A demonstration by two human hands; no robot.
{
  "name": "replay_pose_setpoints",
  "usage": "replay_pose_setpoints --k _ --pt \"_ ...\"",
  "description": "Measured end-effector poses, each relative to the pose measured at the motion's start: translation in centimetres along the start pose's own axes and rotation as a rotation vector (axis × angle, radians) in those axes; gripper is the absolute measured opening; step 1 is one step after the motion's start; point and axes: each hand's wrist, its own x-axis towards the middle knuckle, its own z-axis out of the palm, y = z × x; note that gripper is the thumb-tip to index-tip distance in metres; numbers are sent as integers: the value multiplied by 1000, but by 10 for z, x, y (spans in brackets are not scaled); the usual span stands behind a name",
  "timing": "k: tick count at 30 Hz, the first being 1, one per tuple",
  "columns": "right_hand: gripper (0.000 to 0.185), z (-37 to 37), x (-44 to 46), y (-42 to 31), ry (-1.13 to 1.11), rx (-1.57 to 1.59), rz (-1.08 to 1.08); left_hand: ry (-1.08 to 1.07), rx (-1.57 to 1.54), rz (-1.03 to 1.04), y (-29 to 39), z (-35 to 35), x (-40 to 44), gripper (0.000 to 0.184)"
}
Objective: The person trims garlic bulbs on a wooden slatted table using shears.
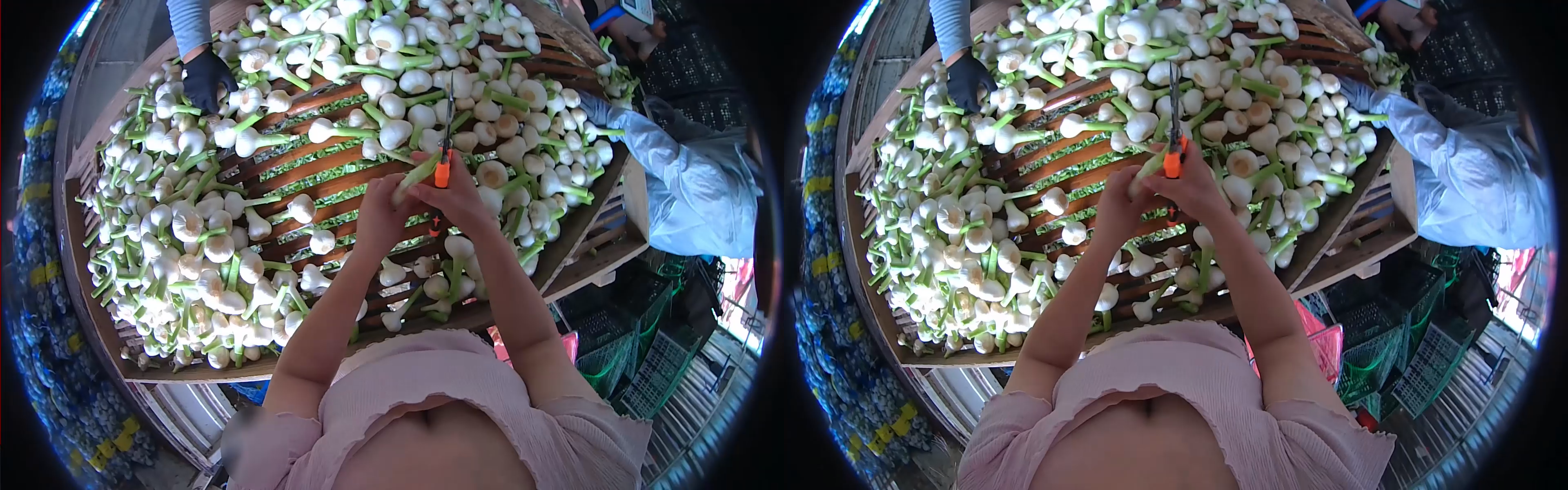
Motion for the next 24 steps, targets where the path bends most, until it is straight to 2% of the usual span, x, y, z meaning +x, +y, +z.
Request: replay_pose_setpoints --k 1,3,4,6,7,8,10,11,13,16,17,18,19,21,22,24 --pt "52 9 -4 0 39 17 -61 -11 59 4 8 -8 -6 31" --pt "51 16 -15 -20 44 -230 -54 -19 181 19 24 -25 -12 32" --pt "50 19 -21 -28 45 -353 -54 -70 -3 -131 33 -34 -15 32" --pt "51 13 -30 -24 105 -305 -76 -167 -370 -431 45 -51 -22 34" --pt "52 3 -37 -25 103 -250 -47 -166 -405 -417 37 -57 -26 36" --pt "52 -6 -44 -26 97 -195 -20 -210 -596 -473 31 -66 -29 36" --pt "54 -21 -69 -49 -18 -487 46 -301 -981 -573 29 -86 -33 37" --pt "56 -26 -78 -46 -121 -578 -11 -281 -1015 -570 35 -92 -36 33" --pt "60 -30 -95 -42 -309 -760 -112 -265 -684 -502 40 -95 -42 32" --pt "52 -6 -95 -57 -429 -851 199 -333 -106 -272 46 -93 -55 34" --pt "46 -3 -89 -47 -455 -919 162 -317 52 -172 41 -90 -62 36" --pt "45 -4 -86 -36 -374 -909 139 -299 212 -73 36 -88 -68 37" --pt "45 -4 -82 -25 -294 -899 112 -407 209 -222 33 -88 -73 40" --pt "48 -8 -66 -14 -157 -816 77 -490 140 -279 22 -85 -82 44" --pt "50 -12 -54 -16 -110 -882 56 -530 106 -310 16 -84 -84 46" --pt "54 -20 -30 -24 -21 -1016 17 -458 16 -245 13 -83 -83 48"
